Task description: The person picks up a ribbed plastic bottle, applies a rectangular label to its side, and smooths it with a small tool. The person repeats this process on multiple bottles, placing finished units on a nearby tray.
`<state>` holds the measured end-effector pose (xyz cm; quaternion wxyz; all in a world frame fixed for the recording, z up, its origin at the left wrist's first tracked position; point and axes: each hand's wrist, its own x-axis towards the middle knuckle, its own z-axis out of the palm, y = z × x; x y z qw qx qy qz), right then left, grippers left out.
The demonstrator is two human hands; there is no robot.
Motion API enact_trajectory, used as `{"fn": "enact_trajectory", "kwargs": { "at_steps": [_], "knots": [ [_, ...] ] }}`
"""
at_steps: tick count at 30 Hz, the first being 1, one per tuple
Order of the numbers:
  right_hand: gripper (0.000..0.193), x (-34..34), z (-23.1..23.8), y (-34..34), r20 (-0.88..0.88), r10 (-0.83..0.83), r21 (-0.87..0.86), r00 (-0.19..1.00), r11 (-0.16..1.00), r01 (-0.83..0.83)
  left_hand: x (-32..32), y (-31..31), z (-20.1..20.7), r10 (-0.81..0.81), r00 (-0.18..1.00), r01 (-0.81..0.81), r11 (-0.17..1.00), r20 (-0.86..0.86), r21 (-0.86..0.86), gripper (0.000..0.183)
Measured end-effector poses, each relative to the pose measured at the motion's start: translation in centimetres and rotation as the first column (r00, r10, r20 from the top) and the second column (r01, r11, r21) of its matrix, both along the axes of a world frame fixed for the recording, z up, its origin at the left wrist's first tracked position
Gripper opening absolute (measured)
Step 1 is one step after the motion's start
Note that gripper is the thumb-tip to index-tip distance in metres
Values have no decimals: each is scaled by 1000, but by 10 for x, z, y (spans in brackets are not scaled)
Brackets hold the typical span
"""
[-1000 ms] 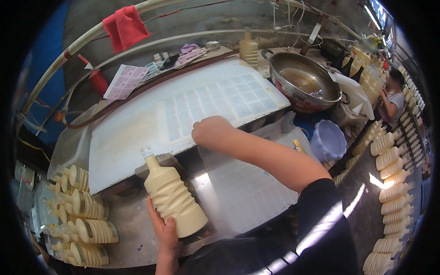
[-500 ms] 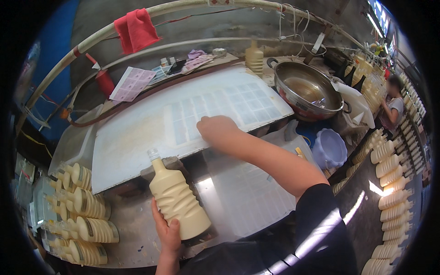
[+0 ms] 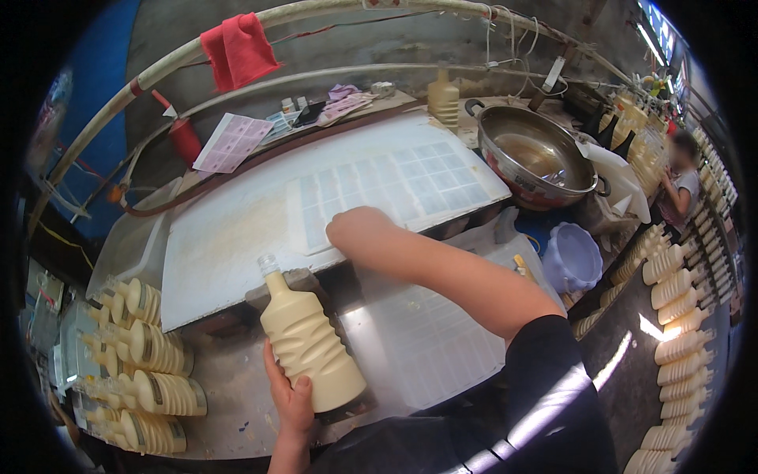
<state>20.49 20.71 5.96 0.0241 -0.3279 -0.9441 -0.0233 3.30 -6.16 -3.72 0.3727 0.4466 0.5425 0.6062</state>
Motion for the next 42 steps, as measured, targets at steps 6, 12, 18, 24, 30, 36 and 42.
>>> {"fn": "enact_trajectory", "kwargs": {
  "at_steps": [6,12,18,24,30,36,42],
  "knots": [
    [19,7,3,17,-280,-497,-354,821,849,392,-2,0,-3,8,1000,-8,999,-16,-38,102],
    [21,50,-34,53,-647,-542,-408,536,840,358,1,1,5,-3,1000,3,1000,-1,-24,101],
    [25,125,-43,74,-849,-528,-445,29,745,497,1,1,1,-1,1000,1,1000,-10,-11,103],
    [45,95,-22,27,-721,-382,52,578,802,595,3,2,-2,-7,1000,7,1000,26,15,107],
    [25,79,16,52,-137,-640,-99,756,768,633,1,1,1,5,1000,-5,1000,8,-11,109],
    [31,188,76,83,-624,-609,35,489,603,797,6,2,2,9,1000,-9,1000,13,15,105],
    [30,279,87,68,-929,-314,-161,196,820,549,1,4,-13,43,996,-42,999,-77,18,89]
  ]
}}
